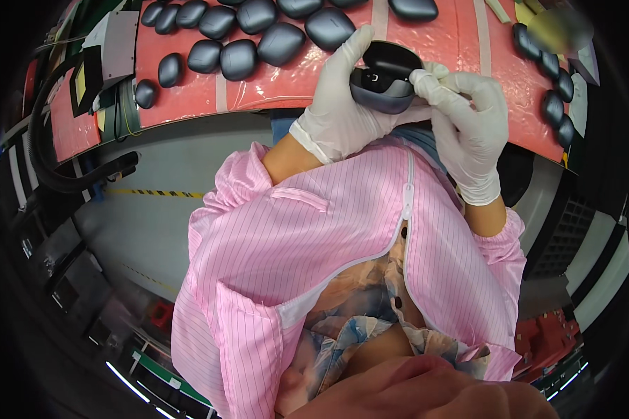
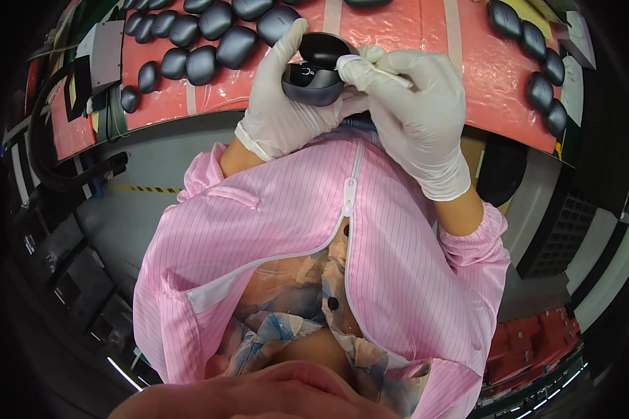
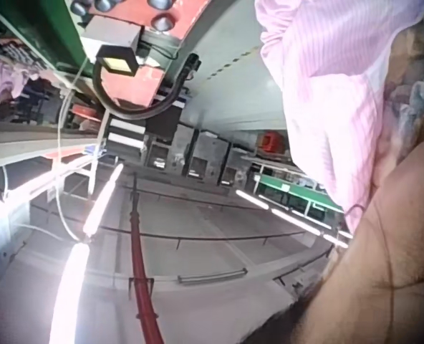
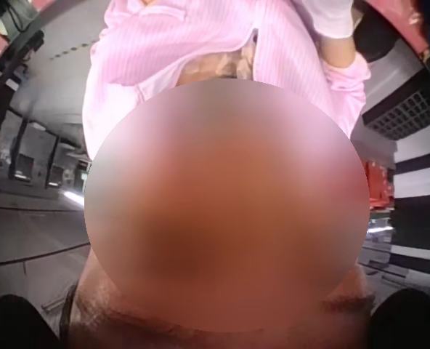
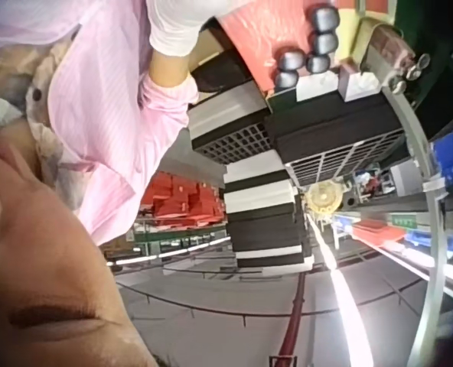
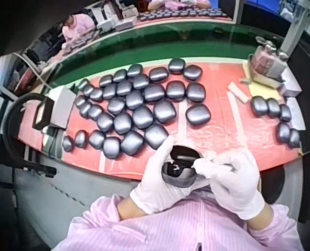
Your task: Cleaning and inspecting small grey electronic device cases with a cloth at a factory workbench.
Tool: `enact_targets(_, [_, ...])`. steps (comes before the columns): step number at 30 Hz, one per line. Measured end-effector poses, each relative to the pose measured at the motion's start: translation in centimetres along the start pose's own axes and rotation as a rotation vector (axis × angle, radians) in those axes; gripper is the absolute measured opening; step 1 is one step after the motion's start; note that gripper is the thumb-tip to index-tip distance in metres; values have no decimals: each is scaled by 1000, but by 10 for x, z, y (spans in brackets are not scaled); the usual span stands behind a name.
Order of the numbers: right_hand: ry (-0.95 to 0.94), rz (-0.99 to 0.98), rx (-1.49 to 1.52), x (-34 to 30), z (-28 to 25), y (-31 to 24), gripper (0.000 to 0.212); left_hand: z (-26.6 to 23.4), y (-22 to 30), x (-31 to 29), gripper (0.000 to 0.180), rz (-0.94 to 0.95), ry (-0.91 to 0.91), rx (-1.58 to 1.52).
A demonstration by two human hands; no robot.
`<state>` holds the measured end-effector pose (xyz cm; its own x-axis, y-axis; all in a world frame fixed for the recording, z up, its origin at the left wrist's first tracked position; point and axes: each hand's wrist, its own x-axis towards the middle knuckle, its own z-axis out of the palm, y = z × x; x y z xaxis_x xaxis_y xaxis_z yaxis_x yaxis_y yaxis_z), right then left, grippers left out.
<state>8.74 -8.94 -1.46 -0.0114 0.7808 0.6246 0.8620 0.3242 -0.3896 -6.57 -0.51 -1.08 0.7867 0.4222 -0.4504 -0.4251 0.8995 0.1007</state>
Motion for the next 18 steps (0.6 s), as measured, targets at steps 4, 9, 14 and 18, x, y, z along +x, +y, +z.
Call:
enact_targets(4, [146,185,395,-10,-4,7,32,-1,0,2,68,62,-61,93])
enact_targets(9, [171,298,513,-3,-2,1,27,3,14,-2,70,-61,-204,37])
enact_targets(14, [184,386,544,-4,-3,2,26,6,13,3,72,-156,-427,-284])
enact_targets(18, [168,365,464,0,-3,0,28,2,8,7,76,40,-95,-42])
